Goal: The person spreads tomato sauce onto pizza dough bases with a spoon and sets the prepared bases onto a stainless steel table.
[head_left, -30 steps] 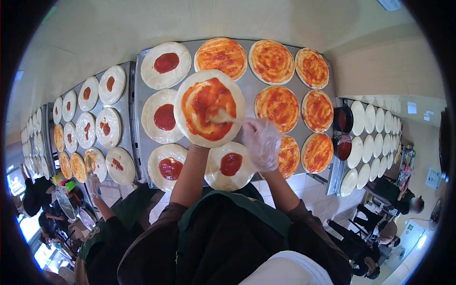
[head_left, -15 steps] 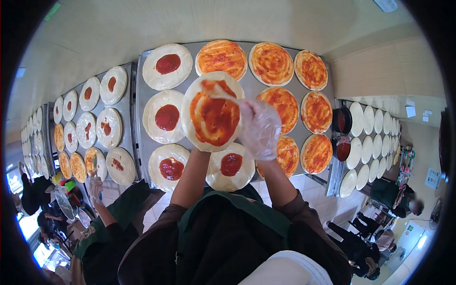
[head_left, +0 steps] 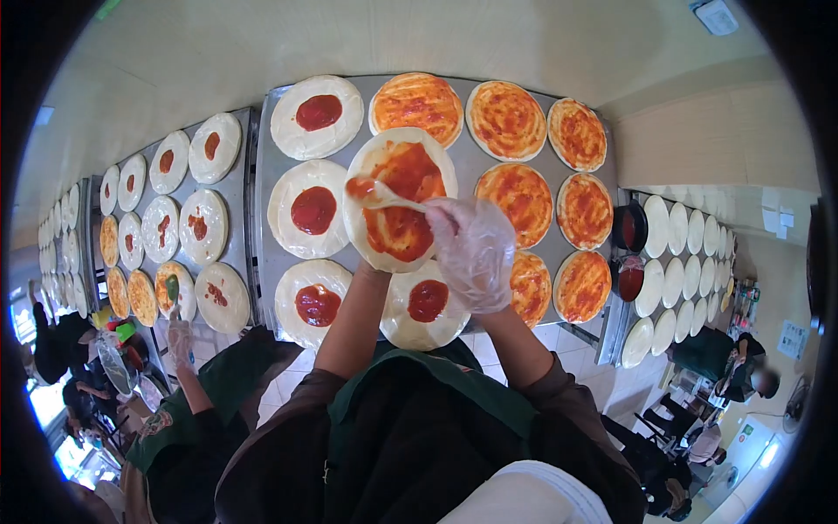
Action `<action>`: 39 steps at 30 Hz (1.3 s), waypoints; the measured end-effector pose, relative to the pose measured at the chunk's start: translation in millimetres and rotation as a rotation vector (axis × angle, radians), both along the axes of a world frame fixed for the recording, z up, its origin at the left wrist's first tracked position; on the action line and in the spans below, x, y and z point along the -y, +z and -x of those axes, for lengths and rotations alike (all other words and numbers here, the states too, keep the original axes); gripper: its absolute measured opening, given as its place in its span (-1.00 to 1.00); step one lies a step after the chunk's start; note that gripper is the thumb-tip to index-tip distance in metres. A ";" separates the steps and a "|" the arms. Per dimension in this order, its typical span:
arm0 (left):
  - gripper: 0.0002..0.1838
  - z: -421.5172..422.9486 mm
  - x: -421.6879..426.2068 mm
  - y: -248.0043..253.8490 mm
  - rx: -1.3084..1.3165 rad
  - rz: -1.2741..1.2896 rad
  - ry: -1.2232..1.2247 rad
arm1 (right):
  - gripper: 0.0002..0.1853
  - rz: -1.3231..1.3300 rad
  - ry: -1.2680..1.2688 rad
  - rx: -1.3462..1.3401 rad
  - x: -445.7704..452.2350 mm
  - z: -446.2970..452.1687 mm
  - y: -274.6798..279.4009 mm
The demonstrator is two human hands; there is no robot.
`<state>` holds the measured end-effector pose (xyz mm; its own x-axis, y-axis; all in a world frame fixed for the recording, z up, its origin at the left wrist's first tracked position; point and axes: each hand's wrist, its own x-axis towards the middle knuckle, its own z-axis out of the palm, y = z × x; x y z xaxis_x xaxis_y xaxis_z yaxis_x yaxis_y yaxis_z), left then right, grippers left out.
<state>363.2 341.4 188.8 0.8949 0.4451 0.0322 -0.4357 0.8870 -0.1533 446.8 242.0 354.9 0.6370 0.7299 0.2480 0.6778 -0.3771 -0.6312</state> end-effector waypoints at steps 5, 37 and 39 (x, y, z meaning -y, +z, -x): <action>-0.30 -3.2 -5.7 12.4 0.004 -0.020 -0.002 | -0.82 0.014 -0.271 -0.212 11.2 -13.5 -33.2; -0.38 -16.2 -43.0 55.8 -0.111 -0.173 0.096 | -0.91 0.080 0.039 0.032 55.4 -16.9 0.1; -0.37 -17.8 -44.3 58.8 -0.097 -0.137 0.087 | -0.90 0.028 0.015 0.059 53.9 -18.4 -1.1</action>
